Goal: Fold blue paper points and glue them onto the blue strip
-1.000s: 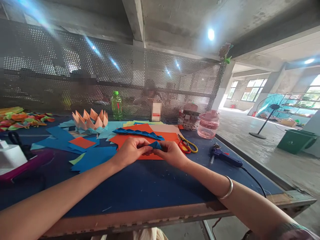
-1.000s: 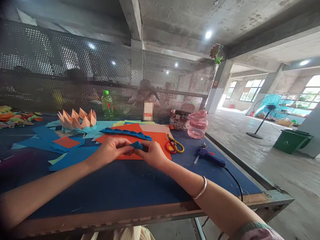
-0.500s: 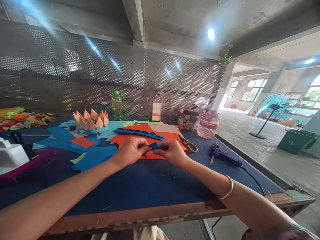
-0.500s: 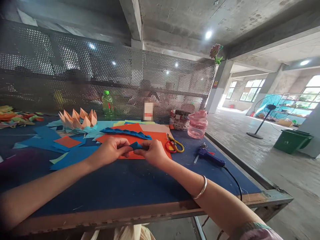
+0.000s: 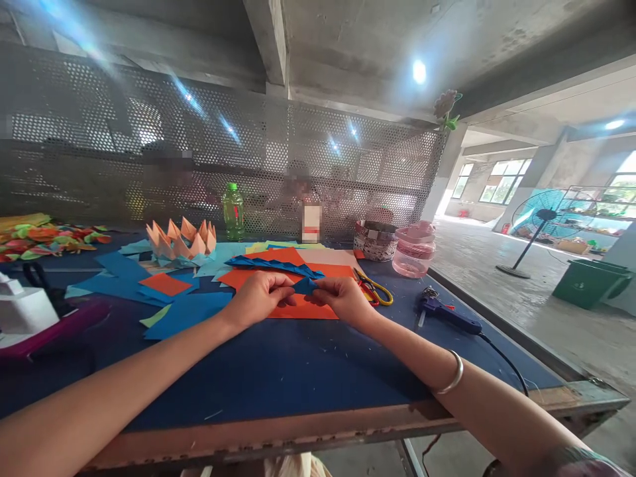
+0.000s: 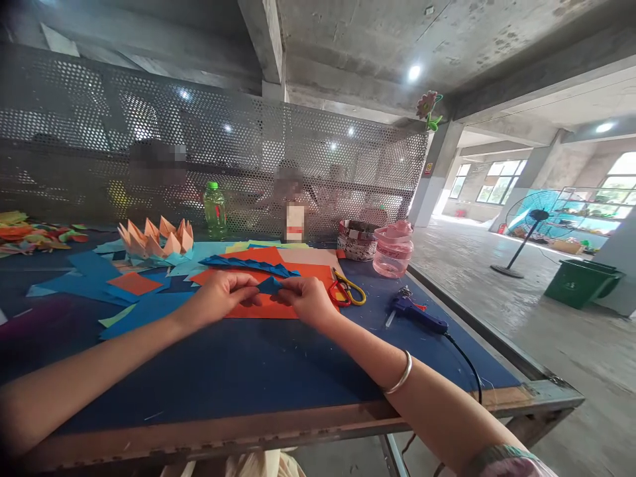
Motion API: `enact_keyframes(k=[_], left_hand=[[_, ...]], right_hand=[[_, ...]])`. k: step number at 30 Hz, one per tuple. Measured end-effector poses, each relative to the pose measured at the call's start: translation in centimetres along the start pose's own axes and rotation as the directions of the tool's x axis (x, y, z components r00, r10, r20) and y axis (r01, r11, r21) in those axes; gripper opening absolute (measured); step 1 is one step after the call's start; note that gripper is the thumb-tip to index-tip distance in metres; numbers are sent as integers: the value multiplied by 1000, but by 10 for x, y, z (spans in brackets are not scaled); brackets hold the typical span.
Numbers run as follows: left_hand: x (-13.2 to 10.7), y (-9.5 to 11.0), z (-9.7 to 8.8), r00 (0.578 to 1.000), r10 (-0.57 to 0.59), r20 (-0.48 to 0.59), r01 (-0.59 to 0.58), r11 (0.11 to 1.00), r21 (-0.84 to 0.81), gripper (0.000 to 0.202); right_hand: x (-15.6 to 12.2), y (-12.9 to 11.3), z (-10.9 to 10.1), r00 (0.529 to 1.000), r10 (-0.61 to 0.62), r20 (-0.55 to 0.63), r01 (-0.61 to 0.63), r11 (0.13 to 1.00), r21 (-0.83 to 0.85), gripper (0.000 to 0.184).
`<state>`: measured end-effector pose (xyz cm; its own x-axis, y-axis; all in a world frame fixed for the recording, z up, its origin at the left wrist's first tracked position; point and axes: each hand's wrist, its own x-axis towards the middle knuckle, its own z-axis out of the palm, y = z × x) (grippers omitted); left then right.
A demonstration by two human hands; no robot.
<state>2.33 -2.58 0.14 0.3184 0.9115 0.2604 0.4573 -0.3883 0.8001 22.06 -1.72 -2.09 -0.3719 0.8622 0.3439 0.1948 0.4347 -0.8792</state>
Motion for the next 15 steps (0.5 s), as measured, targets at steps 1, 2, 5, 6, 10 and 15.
enact_keyframes(k=[1, 2, 5, 6, 10, 15], left_hand=[[1, -1, 0, 1000, 3, 5, -3, 1000, 4, 20], [1, -2, 0, 1000, 6, 8, -7, 1000, 11, 20], [0, -3, -1, 1000, 19, 16, -20, 1000, 15, 19], [0, -2, -1, 1000, 24, 15, -24, 1000, 11, 20], [1, -1, -1, 999, 37, 8, -36, 999, -9, 21], [3, -4, 0, 999, 39, -3, -40, 995, -92, 27]], right_hand=[[0, 1, 0, 1000, -7, -4, 7, 1000, -10, 22], [1, 3, 0, 1000, -13, -5, 12, 1000, -17, 23], [2, 6, -1, 1000, -20, -8, 20, 1000, -12, 25], [2, 6, -1, 1000, -21, -10, 21, 1000, -2, 25], [2, 6, 0, 1000, -3, -6, 3, 1000, 26, 24], [0, 2, 2, 999, -28, 24, 28, 999, -32, 22]])
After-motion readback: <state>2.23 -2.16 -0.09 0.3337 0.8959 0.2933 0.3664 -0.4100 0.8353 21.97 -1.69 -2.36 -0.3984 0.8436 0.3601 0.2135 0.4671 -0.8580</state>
